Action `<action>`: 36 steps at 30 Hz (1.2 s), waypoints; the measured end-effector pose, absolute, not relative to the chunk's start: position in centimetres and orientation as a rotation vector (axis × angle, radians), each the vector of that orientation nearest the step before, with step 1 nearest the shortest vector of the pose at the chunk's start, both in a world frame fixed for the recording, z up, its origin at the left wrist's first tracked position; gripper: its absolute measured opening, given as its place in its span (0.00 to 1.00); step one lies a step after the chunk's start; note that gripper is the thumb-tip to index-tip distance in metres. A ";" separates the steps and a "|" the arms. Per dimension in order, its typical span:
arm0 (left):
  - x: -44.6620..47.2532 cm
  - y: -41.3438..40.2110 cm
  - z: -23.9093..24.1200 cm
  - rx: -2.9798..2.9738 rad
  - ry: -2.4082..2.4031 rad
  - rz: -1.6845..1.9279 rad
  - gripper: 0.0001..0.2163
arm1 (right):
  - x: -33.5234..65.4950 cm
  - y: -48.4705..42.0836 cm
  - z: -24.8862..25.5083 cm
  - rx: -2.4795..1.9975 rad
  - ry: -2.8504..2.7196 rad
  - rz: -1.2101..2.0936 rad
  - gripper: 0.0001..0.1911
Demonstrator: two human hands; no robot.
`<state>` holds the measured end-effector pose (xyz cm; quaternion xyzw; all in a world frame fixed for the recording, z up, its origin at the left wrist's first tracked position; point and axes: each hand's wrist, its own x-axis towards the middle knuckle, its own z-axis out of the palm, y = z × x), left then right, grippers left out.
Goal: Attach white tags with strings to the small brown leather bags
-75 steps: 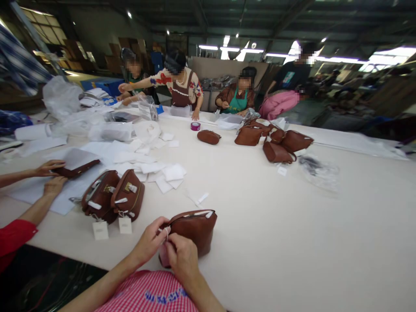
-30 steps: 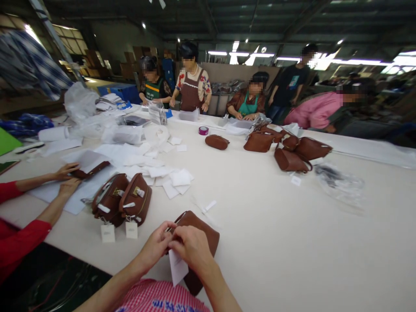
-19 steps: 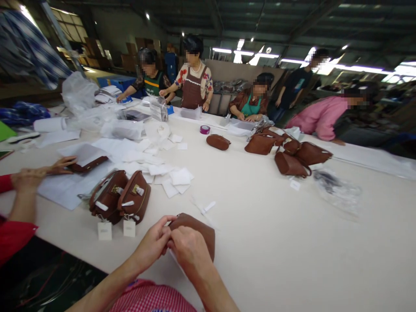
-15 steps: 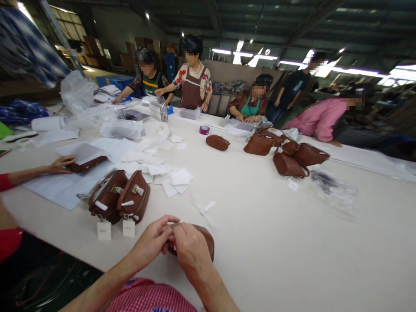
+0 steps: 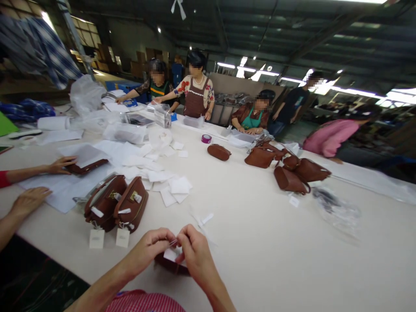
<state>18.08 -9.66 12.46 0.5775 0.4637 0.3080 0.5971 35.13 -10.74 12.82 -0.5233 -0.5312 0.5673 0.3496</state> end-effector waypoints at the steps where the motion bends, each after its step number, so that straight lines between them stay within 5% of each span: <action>1: 18.2 -9.7 12.4 1.280 1.067 0.721 0.08 | 35.2 -10.5 12.7 -1.343 -1.322 1.518 0.22; 16: 18.8 -11.2 12.4 1.150 1.117 0.567 0.09 | 34.5 -13.1 8.9 -1.145 -0.616 1.931 0.26; 36: 17.9 -12.3 12.9 1.284 1.011 0.260 0.06 | 36.4 -14.9 10.2 -1.073 -1.520 1.862 0.21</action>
